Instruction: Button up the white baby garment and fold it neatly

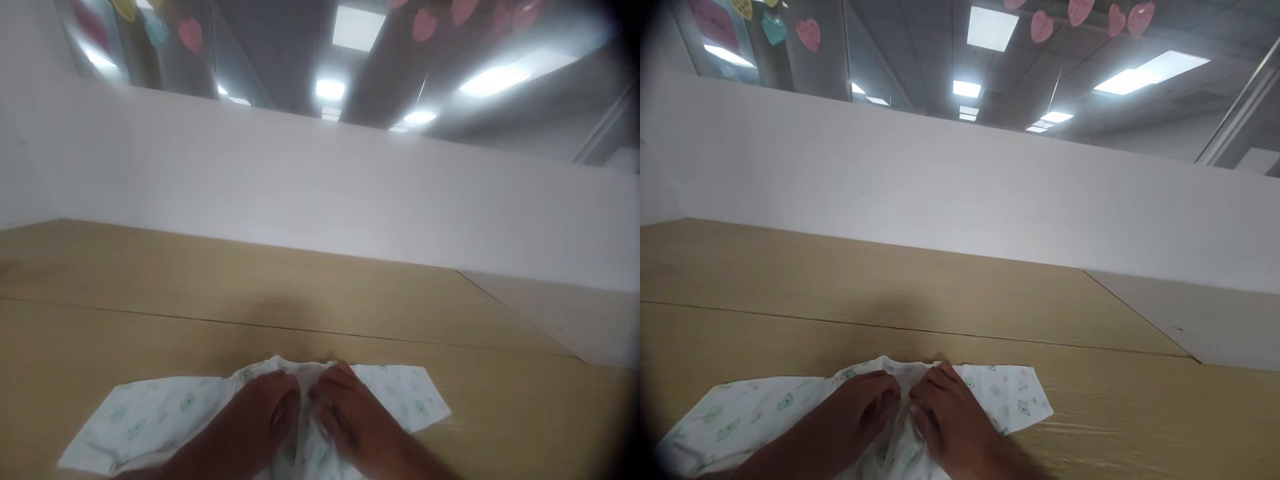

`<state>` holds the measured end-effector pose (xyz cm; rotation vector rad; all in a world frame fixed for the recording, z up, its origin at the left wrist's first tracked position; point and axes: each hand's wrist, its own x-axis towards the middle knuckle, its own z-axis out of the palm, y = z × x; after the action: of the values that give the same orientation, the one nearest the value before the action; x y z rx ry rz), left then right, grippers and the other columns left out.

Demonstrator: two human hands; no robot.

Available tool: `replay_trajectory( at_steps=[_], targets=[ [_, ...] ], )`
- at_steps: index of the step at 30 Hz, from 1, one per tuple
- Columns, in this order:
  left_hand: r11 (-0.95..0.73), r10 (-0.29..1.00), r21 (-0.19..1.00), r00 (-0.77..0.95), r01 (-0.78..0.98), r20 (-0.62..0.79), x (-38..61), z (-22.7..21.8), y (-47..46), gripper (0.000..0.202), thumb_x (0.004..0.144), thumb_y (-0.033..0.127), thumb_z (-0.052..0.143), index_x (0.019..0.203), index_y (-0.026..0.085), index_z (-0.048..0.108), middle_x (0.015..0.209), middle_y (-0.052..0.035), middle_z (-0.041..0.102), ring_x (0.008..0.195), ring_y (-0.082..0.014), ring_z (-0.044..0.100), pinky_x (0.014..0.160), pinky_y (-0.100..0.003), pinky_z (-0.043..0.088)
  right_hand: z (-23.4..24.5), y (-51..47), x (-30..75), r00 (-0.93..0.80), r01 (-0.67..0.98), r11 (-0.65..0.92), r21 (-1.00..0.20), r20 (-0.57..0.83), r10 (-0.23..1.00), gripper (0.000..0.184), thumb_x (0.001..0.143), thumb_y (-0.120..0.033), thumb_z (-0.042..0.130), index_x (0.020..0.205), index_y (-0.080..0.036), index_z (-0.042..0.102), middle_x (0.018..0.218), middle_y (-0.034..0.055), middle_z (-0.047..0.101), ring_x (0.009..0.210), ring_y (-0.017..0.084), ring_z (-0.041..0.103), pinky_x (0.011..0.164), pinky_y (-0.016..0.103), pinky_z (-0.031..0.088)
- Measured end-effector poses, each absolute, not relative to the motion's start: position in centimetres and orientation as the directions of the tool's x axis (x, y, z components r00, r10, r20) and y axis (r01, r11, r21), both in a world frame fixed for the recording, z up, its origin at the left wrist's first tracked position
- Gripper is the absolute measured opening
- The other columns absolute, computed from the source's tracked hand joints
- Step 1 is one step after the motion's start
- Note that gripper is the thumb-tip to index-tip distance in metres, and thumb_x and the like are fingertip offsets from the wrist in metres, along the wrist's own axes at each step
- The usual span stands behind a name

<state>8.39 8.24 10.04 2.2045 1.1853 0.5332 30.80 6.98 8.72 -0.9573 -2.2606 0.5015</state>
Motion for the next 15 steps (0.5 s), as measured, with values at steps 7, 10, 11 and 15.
replay_trajectory(
  at_steps=[7,10,11,15],
  targets=[
    [-0.452,0.87,0.554,0.483,0.7,0.1,9.7,9.0,9.5,0.015,0.082,0.003,0.052,0.076,0.016,0.055,0.077,0.0007,0.054,0.07,-0.0174,0.048,0.063,-0.03,0.032,9.2,8.2,29.7,-0.43,0.59,0.506,-0.629,0.286,0.856,0.032,0.066,0.006,0.059,0.086,-0.018,0.058,0.095,-0.001,0.054,0.094,0.017,0.05,0.081,0.026,0.038],
    [-0.479,0.858,0.589,0.49,0.651,0.157,9.5,8.5,9.8,0.018,0.081,0.005,0.053,0.087,0.02,0.06,0.086,0.0027,0.058,0.077,-0.0165,0.052,0.067,-0.029,0.035,9.8,8.1,28.3,-0.4,0.622,0.503,-0.6,0.308,0.863,0.028,0.069,0.004,0.057,0.087,-0.017,0.057,0.094,0.0008,0.055,0.091,0.02,0.05,0.08,0.029,0.038],
    [-0.492,0.853,0.603,0.486,0.628,0.19,9.4,8.3,9.9,0.02,0.081,0.006,0.053,0.091,0.022,0.061,0.088,0.0037,0.058,0.079,-0.0157,0.054,0.069,-0.028,0.036,9.7,8.0,27.8,-0.38,0.606,0.512,-0.609,0.344,0.859,0.026,0.074,0.001,0.056,0.091,-0.018,0.056,0.097,0.0014,0.055,0.093,0.02,0.05,0.083,0.031,0.038],
    [-0.552,0.829,0.573,0.468,0.606,0.305,9.1,7.2,10.8,0.01,0.079,0.015,0.054,0.085,0.021,0.058,0.083,0.0026,0.057,0.074,-0.0157,0.053,0.065,-0.031,0.036,7.0,8.7,26.3,-0.315,0.516,0.544,-0.662,0.444,0.839,0.02,0.085,-0.01,0.046,0.1,-0.022,0.05,0.102,0.0013,0.053,0.097,0.021,0.05,0.086,0.032,0.04]
  ],
)
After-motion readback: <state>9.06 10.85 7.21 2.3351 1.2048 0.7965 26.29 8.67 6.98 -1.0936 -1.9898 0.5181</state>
